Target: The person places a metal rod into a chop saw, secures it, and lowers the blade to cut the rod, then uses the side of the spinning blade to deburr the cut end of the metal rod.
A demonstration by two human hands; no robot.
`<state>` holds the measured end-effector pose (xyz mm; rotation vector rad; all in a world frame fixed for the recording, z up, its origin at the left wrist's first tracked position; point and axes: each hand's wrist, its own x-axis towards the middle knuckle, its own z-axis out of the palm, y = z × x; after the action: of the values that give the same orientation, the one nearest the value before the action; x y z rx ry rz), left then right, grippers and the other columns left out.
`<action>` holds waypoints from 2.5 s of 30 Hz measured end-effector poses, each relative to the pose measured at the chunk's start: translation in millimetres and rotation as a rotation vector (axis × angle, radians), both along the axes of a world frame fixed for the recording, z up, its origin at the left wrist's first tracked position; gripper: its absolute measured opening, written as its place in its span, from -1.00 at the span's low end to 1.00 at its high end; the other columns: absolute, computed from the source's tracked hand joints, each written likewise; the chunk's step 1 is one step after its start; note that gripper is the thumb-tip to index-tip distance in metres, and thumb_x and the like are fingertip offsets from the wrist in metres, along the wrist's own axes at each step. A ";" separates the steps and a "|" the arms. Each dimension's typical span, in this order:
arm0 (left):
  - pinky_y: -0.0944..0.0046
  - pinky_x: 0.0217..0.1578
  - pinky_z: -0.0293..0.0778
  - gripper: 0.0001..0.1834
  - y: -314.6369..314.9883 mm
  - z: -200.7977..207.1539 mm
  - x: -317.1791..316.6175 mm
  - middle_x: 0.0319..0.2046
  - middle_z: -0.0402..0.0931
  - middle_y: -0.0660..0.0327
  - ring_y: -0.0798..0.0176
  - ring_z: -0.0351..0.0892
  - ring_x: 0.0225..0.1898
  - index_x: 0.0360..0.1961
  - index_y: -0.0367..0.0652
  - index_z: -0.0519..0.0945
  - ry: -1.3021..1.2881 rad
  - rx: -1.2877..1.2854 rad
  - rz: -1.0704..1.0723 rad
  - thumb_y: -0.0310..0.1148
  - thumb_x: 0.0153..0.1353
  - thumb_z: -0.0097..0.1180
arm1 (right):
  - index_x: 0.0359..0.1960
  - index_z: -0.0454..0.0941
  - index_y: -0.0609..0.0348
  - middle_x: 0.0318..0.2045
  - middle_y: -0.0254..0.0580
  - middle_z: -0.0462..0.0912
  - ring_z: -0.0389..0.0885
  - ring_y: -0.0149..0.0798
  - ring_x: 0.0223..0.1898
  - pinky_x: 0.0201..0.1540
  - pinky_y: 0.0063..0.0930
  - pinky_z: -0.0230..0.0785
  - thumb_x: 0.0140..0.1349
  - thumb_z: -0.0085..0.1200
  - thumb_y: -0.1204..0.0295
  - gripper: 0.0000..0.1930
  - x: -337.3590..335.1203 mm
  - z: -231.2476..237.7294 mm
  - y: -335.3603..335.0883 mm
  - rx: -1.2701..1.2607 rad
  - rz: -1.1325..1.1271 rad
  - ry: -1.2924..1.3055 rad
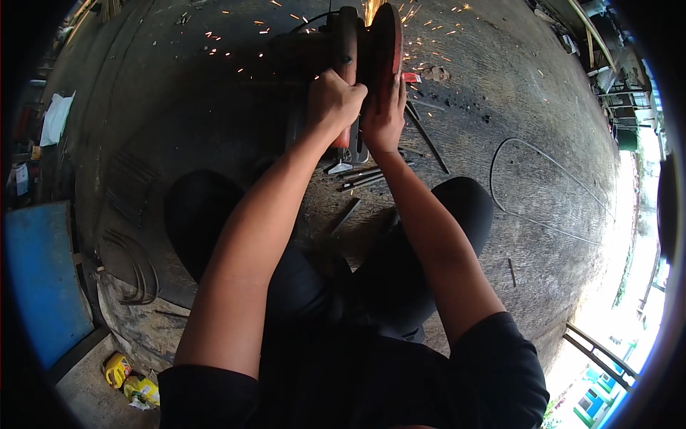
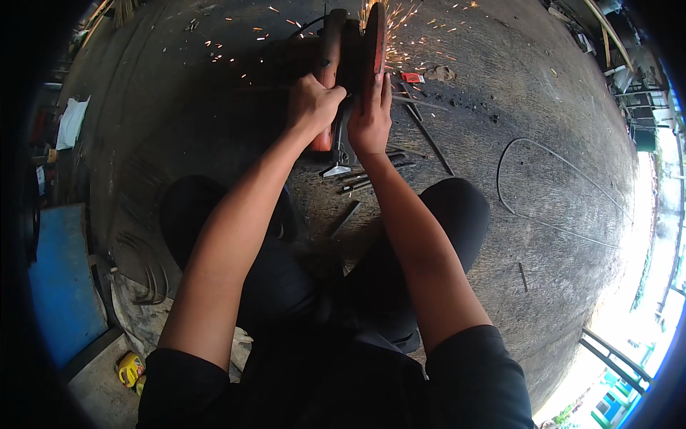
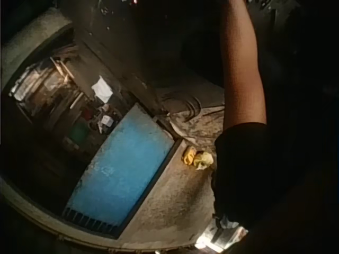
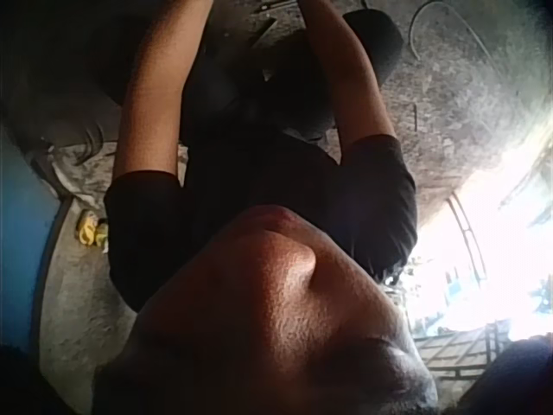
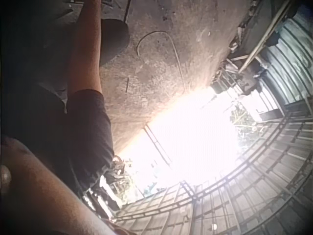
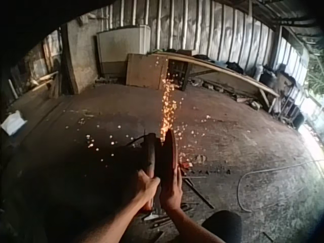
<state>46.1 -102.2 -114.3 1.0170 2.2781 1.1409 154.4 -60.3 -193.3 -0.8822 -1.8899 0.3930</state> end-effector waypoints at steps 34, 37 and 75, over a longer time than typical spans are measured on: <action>0.01 -0.28 0.54 -0.61 -1.8 0.0 2.6 -0.51 0.50 -0.35 -0.26 0.59 -0.31 -0.51 -0.52 0.55 0.001 0.000 0.019 -0.27 -0.17 0.13 | 0.35 0.04 0.10 0.20 0.35 0.22 0.32 0.33 0.15 0.03 -0.09 0.40 0.16 0.04 0.52 -0.30 0.7 -3.6 -0.3 0.009 -0.005 0.012; 0.01 -0.29 0.54 -0.62 -2.0 -3.3 0.9 -0.52 0.50 -0.35 -0.26 0.59 -0.32 -0.51 -0.52 0.55 0.024 0.003 0.014 -0.28 -0.17 0.13 | 0.34 0.05 0.11 0.20 0.35 0.22 0.32 0.33 0.15 0.04 -0.09 0.39 0.16 0.04 0.52 -0.31 0.0 -4.2 -0.8 0.008 -0.011 0.010; 0.00 -0.23 0.52 -0.59 -2.6 -5.6 1.8 -0.46 0.53 -0.33 -0.24 0.60 -0.28 -0.43 -0.51 0.55 0.020 -0.018 0.028 -0.26 -0.15 0.14 | 0.29 0.10 0.31 0.20 0.35 0.21 0.23 0.29 0.21 0.16 -0.07 0.26 0.23 -0.02 0.42 -0.40 -0.3 -4.9 -1.3 -0.047 0.007 0.016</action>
<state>47.9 -104.8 -119.9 0.9971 2.3204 1.1246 154.1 -61.6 -198.1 -0.9015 -1.8764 0.4494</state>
